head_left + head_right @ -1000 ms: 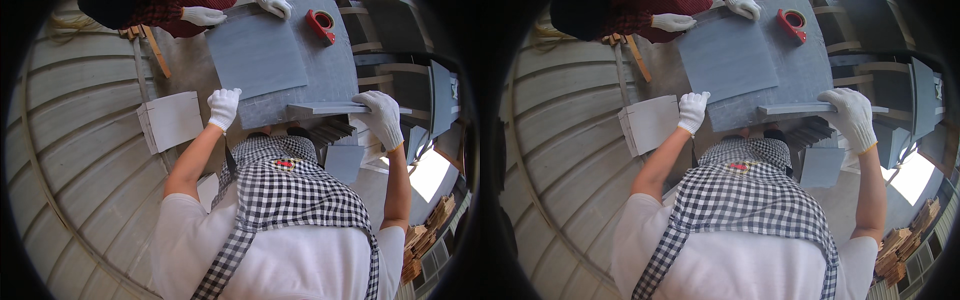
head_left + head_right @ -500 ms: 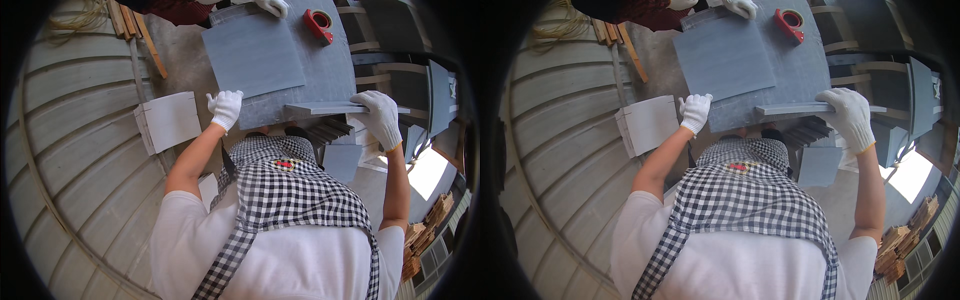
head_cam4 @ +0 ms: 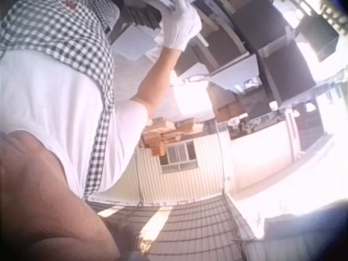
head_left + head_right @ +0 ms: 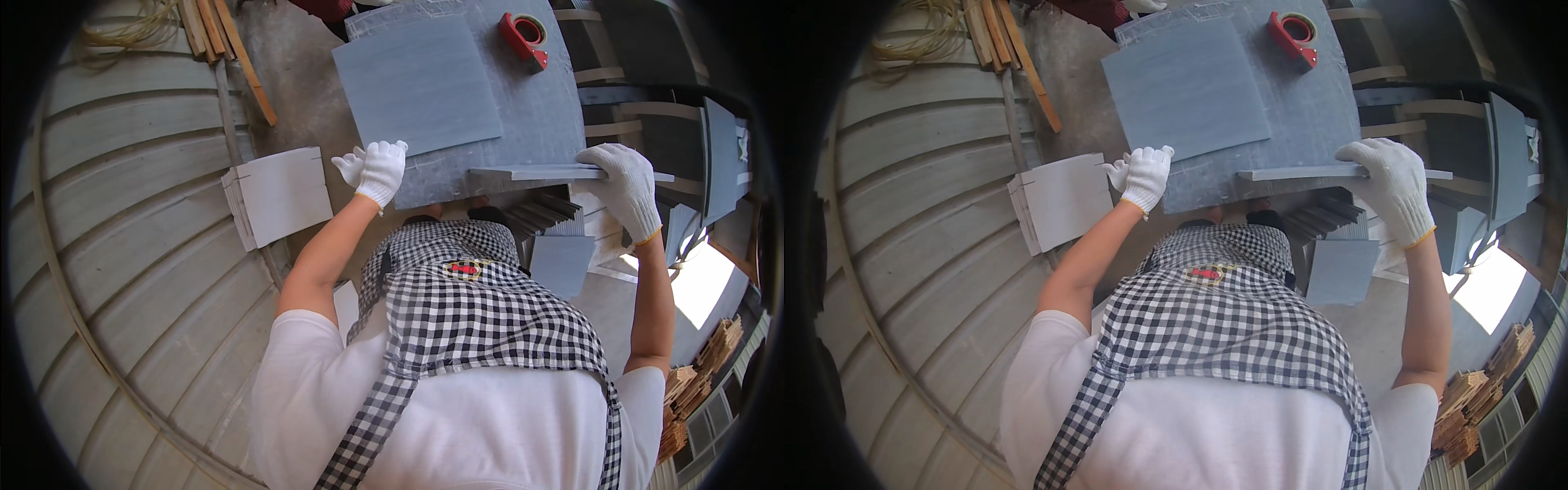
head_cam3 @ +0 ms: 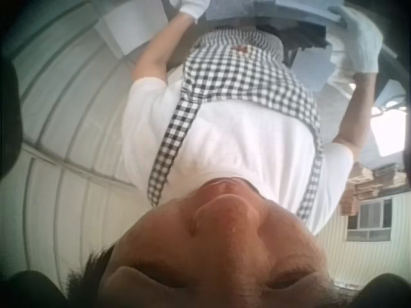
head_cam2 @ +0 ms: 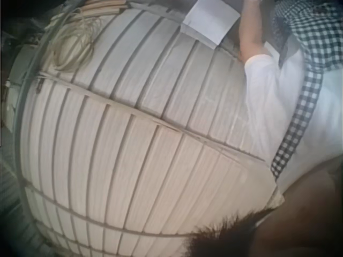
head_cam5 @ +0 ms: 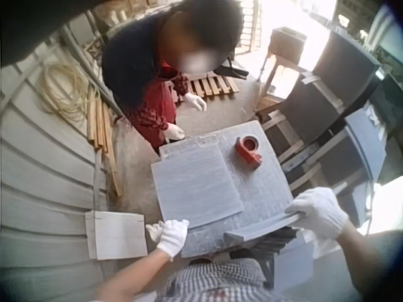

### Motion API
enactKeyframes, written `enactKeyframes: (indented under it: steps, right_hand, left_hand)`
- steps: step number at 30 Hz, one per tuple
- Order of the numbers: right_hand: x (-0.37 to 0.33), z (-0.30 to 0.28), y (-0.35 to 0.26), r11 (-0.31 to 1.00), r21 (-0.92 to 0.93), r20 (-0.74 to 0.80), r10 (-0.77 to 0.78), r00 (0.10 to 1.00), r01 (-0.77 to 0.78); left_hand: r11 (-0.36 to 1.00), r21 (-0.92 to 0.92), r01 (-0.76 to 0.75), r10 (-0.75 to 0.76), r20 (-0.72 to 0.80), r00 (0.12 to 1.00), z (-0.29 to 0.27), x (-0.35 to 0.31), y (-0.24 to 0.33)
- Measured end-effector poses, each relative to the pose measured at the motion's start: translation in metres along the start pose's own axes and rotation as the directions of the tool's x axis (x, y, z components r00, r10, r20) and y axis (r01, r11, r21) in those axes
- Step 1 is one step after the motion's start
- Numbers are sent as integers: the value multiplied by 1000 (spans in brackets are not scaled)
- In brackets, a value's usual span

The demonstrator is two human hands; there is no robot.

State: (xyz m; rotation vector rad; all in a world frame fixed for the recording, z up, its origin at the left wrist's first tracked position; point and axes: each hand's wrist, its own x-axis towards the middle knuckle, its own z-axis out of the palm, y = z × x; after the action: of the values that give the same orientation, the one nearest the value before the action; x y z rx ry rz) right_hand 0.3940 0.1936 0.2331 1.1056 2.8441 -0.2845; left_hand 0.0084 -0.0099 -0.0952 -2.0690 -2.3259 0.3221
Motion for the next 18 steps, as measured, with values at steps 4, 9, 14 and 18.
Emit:
enactKeyframes:
  steps: [4, 9, 14, 18]
  right_hand:
    - [0, 1, 1, 1000, -1, 15, 14, 1000, -14]
    - [-1, 1, 1, 1000, 1, 13, 7, 1000, -7]
    - [3, 1, 1, 1000, -11, 38, 19, 999, -19]
    - [2, 1, 3, 1000, -1, 35, 27, 999, -27]
  left_hand:
    - [993, -83, 87, -85, 26, 996, 7, -3, 0]
    - [969, -93, -229, 215, -133, 967, -55, -6, -3]
    - [990, -68, 123, -120, 42, 992, -19, 4, 16]
    - [984, -127, -122, 122, -9, 993, -27, -2, -4]
